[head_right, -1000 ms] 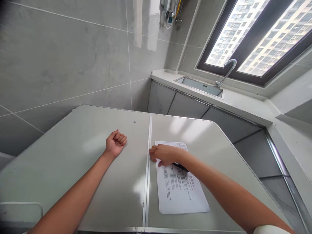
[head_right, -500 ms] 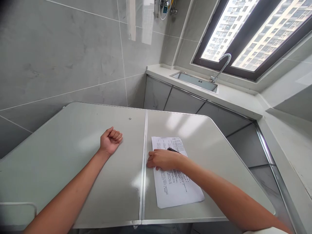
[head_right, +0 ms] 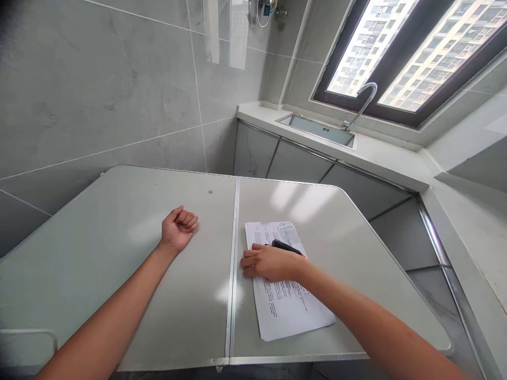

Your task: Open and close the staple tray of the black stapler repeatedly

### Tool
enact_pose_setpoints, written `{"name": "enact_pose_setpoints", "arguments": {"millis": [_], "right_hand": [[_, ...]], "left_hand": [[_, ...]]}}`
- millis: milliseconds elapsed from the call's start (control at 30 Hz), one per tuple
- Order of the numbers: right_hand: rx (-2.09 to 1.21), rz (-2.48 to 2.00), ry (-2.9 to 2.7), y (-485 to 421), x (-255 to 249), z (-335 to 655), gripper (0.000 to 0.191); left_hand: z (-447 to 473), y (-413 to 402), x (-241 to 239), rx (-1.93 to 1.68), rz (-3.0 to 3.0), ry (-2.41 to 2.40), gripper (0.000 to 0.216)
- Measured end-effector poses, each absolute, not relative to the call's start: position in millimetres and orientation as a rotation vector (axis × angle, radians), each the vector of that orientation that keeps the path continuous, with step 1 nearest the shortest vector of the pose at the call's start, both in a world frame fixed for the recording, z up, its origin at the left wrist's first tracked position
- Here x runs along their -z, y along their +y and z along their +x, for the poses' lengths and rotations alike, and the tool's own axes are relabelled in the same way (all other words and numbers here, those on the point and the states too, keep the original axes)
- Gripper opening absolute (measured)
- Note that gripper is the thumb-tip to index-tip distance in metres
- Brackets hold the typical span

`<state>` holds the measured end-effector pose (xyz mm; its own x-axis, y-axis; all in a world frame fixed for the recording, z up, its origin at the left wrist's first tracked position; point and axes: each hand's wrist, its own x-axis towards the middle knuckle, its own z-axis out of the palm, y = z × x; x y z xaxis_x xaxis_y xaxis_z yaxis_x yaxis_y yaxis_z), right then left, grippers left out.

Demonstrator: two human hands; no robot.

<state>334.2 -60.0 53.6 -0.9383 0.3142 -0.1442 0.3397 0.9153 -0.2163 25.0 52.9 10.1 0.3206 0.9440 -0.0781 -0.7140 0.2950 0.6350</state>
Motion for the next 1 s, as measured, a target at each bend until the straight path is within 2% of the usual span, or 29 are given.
{"name": "enact_pose_setpoints", "arguments": {"millis": [100,267,433,667,1000], "right_hand": [[0.347,0.549,3.018,-63,-54,337,0.037],[0.186,0.609,3.066,-66,-56,332,0.027],[0.038,0.678,3.163,-65,-59,309,0.027],[-0.130,0.446,3.346,-55,-56,243,0.024],[-0.262,0.120,3.310,-34,-39,141,0.021]], "left_hand": [[25,52,-10,-1.163,0.556,0.496,0.056],[25,52,-12,-1.162,0.559,0.513,0.055],[25,52,-11,-1.156,0.574,0.524,0.055],[24,54,-10,-1.167,0.583,0.478,0.056],[1,67,-18,-1.297,0.567,0.508,0.056]]}}
